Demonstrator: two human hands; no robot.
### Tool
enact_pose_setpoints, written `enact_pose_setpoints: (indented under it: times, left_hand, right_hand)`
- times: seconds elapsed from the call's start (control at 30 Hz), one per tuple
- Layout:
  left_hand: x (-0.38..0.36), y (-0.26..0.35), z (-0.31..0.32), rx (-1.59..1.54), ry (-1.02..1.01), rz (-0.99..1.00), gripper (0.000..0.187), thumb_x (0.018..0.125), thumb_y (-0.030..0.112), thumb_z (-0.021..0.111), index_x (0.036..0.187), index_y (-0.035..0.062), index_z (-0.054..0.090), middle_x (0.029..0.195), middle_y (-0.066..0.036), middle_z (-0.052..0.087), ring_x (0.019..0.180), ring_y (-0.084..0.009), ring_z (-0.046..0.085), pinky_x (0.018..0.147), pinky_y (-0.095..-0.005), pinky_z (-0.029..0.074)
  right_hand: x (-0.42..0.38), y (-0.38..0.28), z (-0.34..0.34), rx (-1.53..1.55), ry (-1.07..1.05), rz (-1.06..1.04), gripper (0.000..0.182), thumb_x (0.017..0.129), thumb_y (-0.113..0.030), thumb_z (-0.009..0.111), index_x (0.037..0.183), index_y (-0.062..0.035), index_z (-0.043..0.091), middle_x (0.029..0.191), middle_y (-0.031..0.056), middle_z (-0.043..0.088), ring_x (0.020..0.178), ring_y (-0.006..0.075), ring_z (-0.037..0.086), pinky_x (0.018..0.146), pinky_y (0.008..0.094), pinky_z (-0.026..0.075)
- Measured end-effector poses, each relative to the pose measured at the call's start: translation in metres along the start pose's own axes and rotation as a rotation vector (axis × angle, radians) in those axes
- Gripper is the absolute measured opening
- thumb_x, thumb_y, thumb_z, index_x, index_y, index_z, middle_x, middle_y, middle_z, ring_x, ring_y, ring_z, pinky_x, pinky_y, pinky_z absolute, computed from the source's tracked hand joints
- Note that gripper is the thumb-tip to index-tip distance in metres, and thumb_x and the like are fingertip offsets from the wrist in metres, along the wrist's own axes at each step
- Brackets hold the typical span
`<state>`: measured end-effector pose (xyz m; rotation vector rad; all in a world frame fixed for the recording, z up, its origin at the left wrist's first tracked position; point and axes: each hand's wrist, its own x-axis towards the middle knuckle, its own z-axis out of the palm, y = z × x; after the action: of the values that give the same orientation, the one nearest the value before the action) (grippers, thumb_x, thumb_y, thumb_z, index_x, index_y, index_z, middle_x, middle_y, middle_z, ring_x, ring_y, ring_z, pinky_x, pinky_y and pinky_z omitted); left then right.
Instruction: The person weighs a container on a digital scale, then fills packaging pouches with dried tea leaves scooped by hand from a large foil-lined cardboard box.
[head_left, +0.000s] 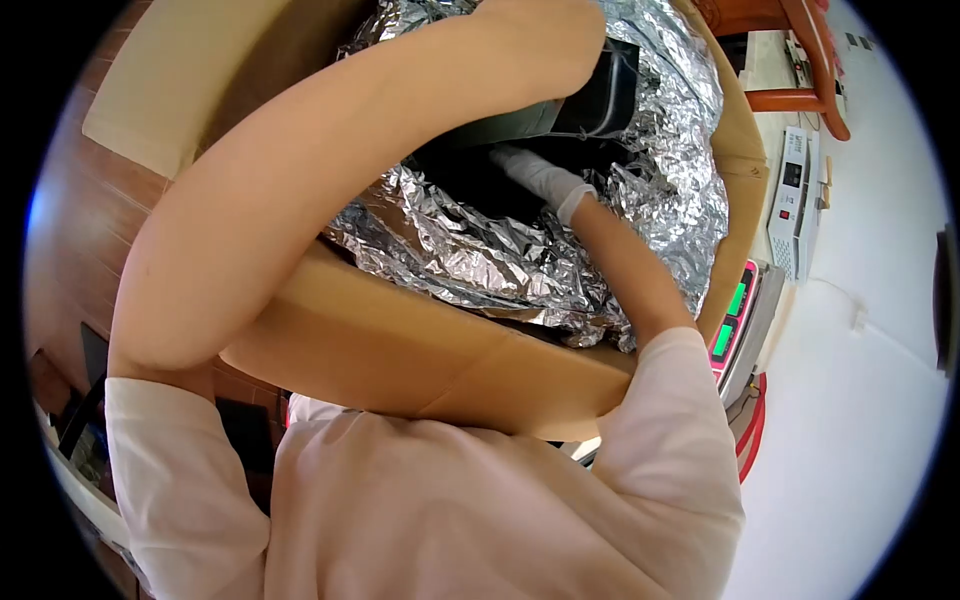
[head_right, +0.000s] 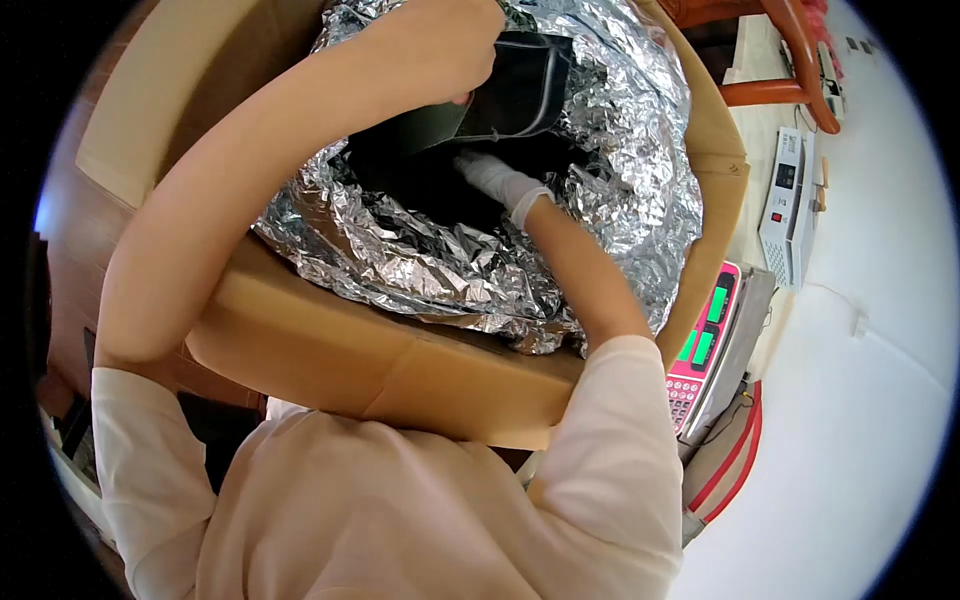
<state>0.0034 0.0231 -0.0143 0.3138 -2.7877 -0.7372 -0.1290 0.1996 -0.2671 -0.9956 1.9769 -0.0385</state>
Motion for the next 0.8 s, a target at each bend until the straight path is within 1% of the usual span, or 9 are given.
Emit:
enact_pose_setpoints:
  times: [0.07,0.13,0.3,0.43,0.53,0.57,0.63,0.73,0.8]
  left_hand:
    - [-0.003,0.0,-0.007,0.034,0.003,0.031,0.022,0.08,0.009,0.048,0.085,-0.0015,0.067,0.089,-0.023,0.065,0.086,-0.0318,0.065,0.076,-0.0385,0.051]
    - [-0.005,0.003,-0.006,0.048,0.009,0.075,0.022,0.079,0.009,0.048,0.084,-0.0018,0.066,0.088,-0.023,0.065,0.085,-0.0325,0.065,0.076,-0.0387,0.051]
    - [-0.001,0.0,-0.005,-0.079,0.034,0.04,0.019,0.078,0.009,0.049,0.081,-0.0022,0.064,0.086,-0.022,0.064,0.084,-0.0326,0.064,0.076,-0.0386,0.05]
    - [0.001,0.0,-0.021,0.021,-0.033,0.143,0.018,0.078,0.008,0.05,0.083,-0.0014,0.065,0.088,-0.022,0.064,0.086,-0.0324,0.064,0.077,-0.0382,0.05]
    - [0.005,0.01,-0.029,-0.04,-0.08,-0.071,0.018,0.079,0.008,0.05,0.084,-0.0005,0.065,0.088,-0.021,0.065,0.087,-0.0314,0.064,0.076,-0.037,0.051]
    - [0.009,0.01,-0.028,-0.032,-0.081,-0.077,0.018,0.079,0.008,0.05,0.084,-0.0005,0.065,0.088,-0.021,0.065,0.087,-0.0314,0.064,0.076,-0.037,0.051]
    - [0.014,0.006,-0.024,0.046,-0.069,-0.035,0.018,0.08,0.008,0.05,0.084,0.0,0.066,0.088,-0.02,0.065,0.087,-0.0299,0.065,0.076,-0.0359,0.052]
    - [0.014,0.004,-0.024,0.059,-0.099,-0.023,0.019,0.08,0.008,0.049,0.084,0.0004,0.066,0.088,-0.02,0.066,0.086,-0.0289,0.065,0.076,-0.0356,0.052]
    - [0.011,0.001,-0.02,0.049,-0.07,-0.012,0.019,0.08,0.008,0.049,0.085,0.0002,0.066,0.088,-0.02,0.066,0.086,-0.0291,0.065,0.076,-0.0357,0.052]
  right_hand:
    - [-0.034,-0.061,-0.003,0.059,-0.091,0.208,0.08,0.084,-0.065,0.038,0.141,-0.0087,0.029,0.148,0.0198,0.018,0.139,0.0295,0.013,0.112,0.0384,0.012]
    - [-0.038,-0.065,0.007,0.161,-0.136,0.153,0.091,0.079,-0.073,0.039,0.141,-0.0063,0.03,0.149,0.0182,0.016,0.139,0.0285,0.009,0.112,0.0409,0.011]
    - [-0.044,-0.084,0.015,0.688,-0.522,-0.024,0.087,0.079,-0.066,0.05,0.138,-0.0049,0.034,0.144,0.0139,0.032,0.132,0.0252,0.029,0.11,0.0344,0.018]
    - [-0.057,-0.09,0.007,0.813,-0.509,0.085,0.075,0.084,-0.056,0.051,0.136,-0.005,0.038,0.14,0.0114,0.038,0.127,0.0231,0.035,0.109,0.0325,0.021]
    - [-0.051,-0.076,0.015,1.491,-0.567,0.294,0.056,0.091,-0.041,0.049,0.132,-0.0031,0.043,0.135,0.0104,0.044,0.121,0.019,0.042,0.105,0.0292,0.029]
    - [-0.059,-0.077,0.017,1.352,-0.452,0.016,0.05,0.092,-0.035,0.048,0.129,-0.0022,0.045,0.129,0.01,0.049,0.116,0.0169,0.046,0.102,0.0272,0.033]
    - [-0.051,-0.07,0.018,1.326,-0.402,-0.086,0.031,0.094,-0.02,0.048,0.12,-0.0061,0.054,0.114,0.0078,0.059,0.108,0.0154,0.052,0.097,0.0283,0.04]
    - [-0.023,-0.053,0.028,1.865,-0.793,-0.056,0.035,0.092,-0.027,0.049,0.115,-0.0016,0.055,0.108,0.0077,0.062,0.098,0.015,0.058,0.09,0.0261,0.046]
    - [-0.029,-0.049,0.016,1.81,-0.654,0.061,0.034,0.093,-0.029,0.047,0.11,-0.002,0.057,0.108,0.0084,0.063,0.098,0.018,0.06,0.09,0.0296,0.047]
